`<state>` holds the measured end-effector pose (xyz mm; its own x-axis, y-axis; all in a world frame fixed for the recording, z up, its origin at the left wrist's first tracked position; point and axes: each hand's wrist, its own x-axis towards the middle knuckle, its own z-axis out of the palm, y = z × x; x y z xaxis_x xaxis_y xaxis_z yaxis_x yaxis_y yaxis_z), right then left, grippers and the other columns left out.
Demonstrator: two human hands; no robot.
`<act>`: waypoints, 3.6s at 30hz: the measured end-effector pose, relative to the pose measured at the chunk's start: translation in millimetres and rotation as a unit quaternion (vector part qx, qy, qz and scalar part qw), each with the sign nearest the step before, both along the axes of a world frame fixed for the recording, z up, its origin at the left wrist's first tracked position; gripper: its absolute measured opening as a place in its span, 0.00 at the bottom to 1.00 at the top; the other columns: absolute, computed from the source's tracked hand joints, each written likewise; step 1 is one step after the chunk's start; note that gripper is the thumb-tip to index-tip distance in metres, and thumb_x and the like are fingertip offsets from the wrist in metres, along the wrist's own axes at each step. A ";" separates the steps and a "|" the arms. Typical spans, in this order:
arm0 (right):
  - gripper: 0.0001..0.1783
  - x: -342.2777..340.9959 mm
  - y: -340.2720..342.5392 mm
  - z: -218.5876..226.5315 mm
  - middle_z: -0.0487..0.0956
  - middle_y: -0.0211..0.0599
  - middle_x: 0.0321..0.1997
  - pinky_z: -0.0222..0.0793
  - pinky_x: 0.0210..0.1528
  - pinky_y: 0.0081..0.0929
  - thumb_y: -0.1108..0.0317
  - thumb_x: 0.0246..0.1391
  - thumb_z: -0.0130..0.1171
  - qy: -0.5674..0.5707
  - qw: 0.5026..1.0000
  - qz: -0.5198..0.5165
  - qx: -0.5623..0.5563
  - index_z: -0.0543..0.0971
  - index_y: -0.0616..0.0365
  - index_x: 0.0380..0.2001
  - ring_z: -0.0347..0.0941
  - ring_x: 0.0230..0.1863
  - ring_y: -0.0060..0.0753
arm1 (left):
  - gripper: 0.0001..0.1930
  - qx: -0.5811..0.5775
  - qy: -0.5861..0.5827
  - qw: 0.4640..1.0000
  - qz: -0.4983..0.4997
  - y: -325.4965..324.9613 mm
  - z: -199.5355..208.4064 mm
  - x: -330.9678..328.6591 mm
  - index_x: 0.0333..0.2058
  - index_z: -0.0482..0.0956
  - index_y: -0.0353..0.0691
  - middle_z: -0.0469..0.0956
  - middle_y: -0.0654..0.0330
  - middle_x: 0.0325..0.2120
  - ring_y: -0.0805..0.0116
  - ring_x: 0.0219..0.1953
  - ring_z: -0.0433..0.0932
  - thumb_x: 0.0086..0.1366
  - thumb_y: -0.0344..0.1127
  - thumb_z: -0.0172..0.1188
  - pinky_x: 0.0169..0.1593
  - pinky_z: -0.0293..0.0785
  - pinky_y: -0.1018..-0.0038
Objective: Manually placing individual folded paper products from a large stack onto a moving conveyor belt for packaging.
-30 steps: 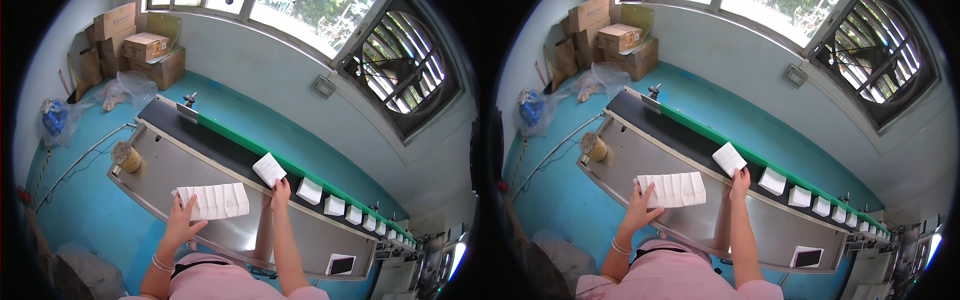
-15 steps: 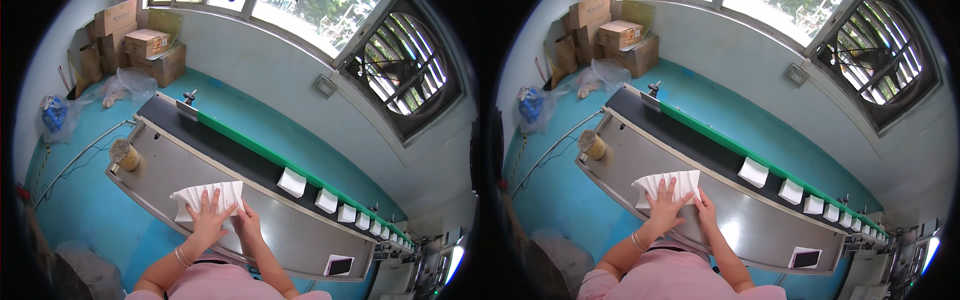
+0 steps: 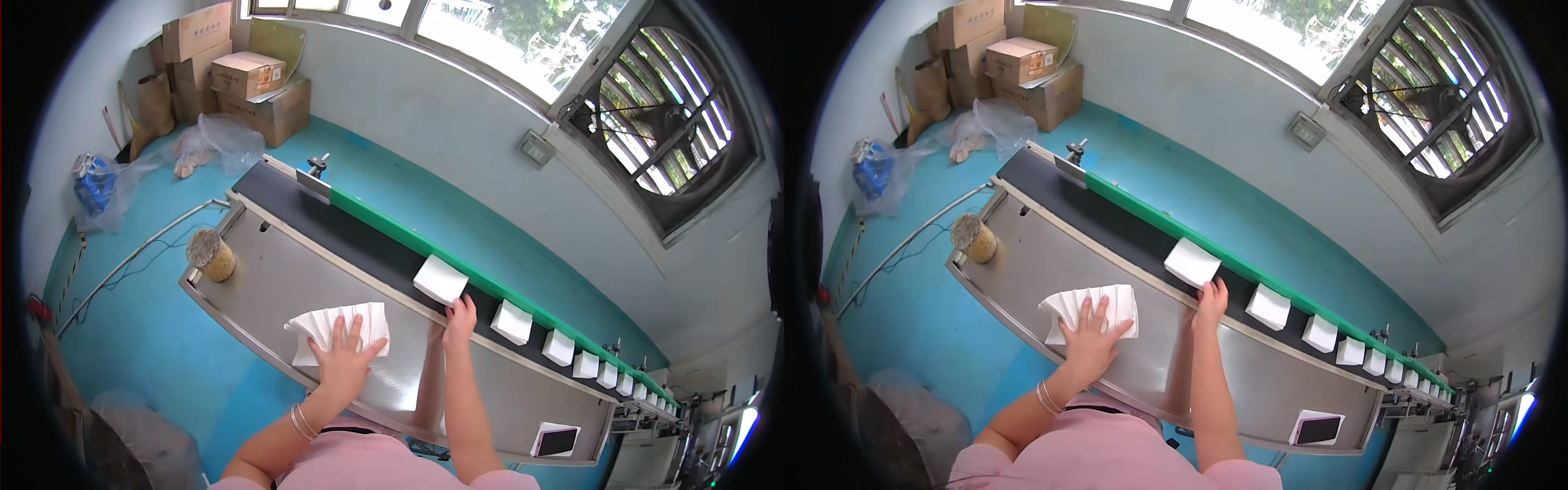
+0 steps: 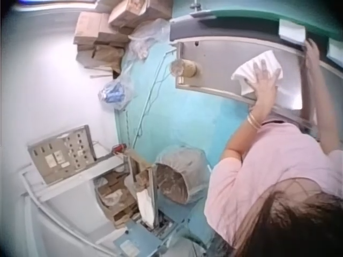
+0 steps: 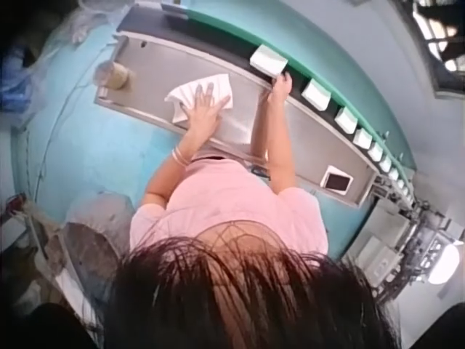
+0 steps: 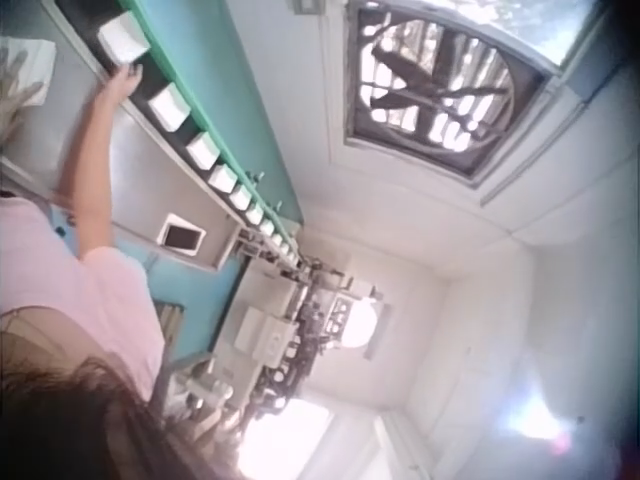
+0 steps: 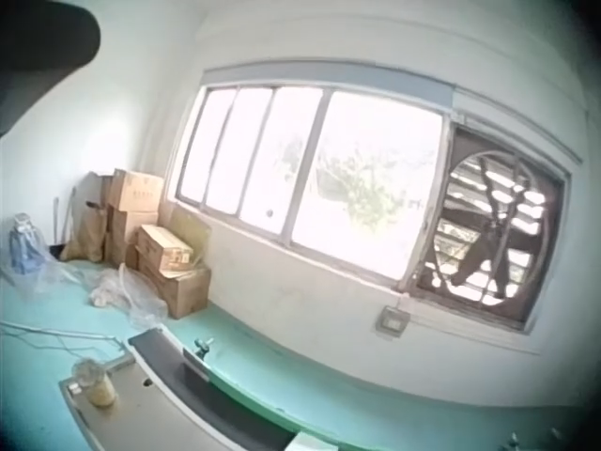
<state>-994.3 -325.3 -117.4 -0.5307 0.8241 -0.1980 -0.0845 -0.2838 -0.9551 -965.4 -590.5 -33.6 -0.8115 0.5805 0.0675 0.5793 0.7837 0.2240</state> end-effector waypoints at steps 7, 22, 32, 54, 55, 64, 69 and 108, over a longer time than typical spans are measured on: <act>0.36 72.2 -135.2 3.1 0.69 0.42 0.57 0.61 0.56 0.26 0.70 0.51 0.60 -0.020 0.942 0.289 0.168 0.58 0.62 0.62 0.66 0.55 0.30 | 0.30 0.003 0.064 0.998 0.009 0.1 -13.1 -2.0 0.55 0.67 0.67 0.51 0.54 0.62 0.46 0.65 0.48 0.52 0.35 0.61 0.48 0.54 0.30; 0.28 37.5 -115.5 -5.3 0.71 0.39 0.51 0.64 0.53 0.28 0.77 0.45 0.54 0.013 0.953 0.258 0.160 0.64 0.62 0.53 0.69 0.50 0.32 | 0.29 0.039 0.030 0.999 0.007 -19.9 -10.1 -0.6 0.54 0.69 0.66 0.51 0.52 0.62 0.47 0.65 0.48 0.55 0.28 0.53 0.47 0.57 0.32; 0.25 30.7 -74.0 -7.1 0.69 0.43 0.54 0.65 0.51 0.26 0.71 0.57 0.51 0.030 0.999 0.007 -0.035 0.61 0.61 0.57 0.68 0.50 0.29 | 0.26 0.033 -0.021 0.999 0.027 -26.7 -9.9 7.8 0.53 0.71 0.63 0.52 0.51 0.62 0.47 0.65 0.48 0.55 0.28 0.54 0.49 0.58 0.34; 0.20 -33.8 -58.4 10.7 0.71 0.38 0.48 0.69 0.48 0.30 0.74 0.54 0.49 0.049 0.989 0.124 -0.069 0.64 0.62 0.51 0.70 0.48 0.33 | 0.25 0.069 0.029 0.997 0.022 -40.5 -12.0 5.7 0.51 0.73 0.60 0.55 0.51 0.60 0.53 0.64 0.54 0.55 0.27 0.51 0.47 0.68 0.50; 0.20 -31.3 -56.7 6.5 0.71 0.37 0.48 0.68 0.48 0.27 0.73 0.55 0.49 0.031 0.997 0.047 -0.056 0.64 0.62 0.52 0.69 0.48 0.31 | 0.25 0.074 0.029 0.997 0.026 -44.5 -13.9 6.6 0.51 0.73 0.60 0.55 0.51 0.60 0.53 0.64 0.54 0.55 0.27 0.51 0.47 0.68 0.50; 0.32 64.9 -168.2 20.5 0.73 0.33 0.48 0.65 0.47 0.19 0.71 0.53 0.58 -0.008 0.939 0.343 -0.001 0.61 0.59 0.61 0.68 0.45 0.19 | 0.27 0.178 0.026 0.984 -0.004 -41.9 -14.2 -1.8 0.54 0.69 0.48 0.55 0.48 0.60 0.48 0.62 0.57 0.52 0.26 0.58 0.53 0.69 0.60; 0.24 60.4 -155.0 6.0 0.77 0.30 0.40 0.67 0.41 0.17 0.74 0.55 0.54 0.008 0.922 0.352 -0.163 0.69 0.56 0.57 0.70 0.39 0.17 | 0.26 0.162 0.037 0.986 -0.007 -46.0 -16.5 1.9 0.51 0.73 0.52 0.57 0.48 0.59 0.48 0.61 0.57 0.52 0.24 0.56 0.53 0.69 0.61; 0.25 13.0 -157.2 -19.1 0.74 0.39 0.45 0.67 0.49 0.25 0.78 0.48 0.54 0.087 0.932 0.349 0.042 0.66 0.61 0.52 0.70 0.48 0.28 | 0.21 0.229 0.024 0.973 0.009 -64.0 -27.9 9.8 0.43 0.78 0.53 0.63 0.56 0.56 0.53 0.60 0.59 0.48 0.28 0.63 0.51 0.73 0.66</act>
<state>-981.3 -482.5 -136.5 -0.9614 0.2749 -0.0097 -0.0623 -0.2521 -0.9657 -955.6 -654.6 -61.5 -0.8107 0.4664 0.3540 0.5849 0.6178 0.5255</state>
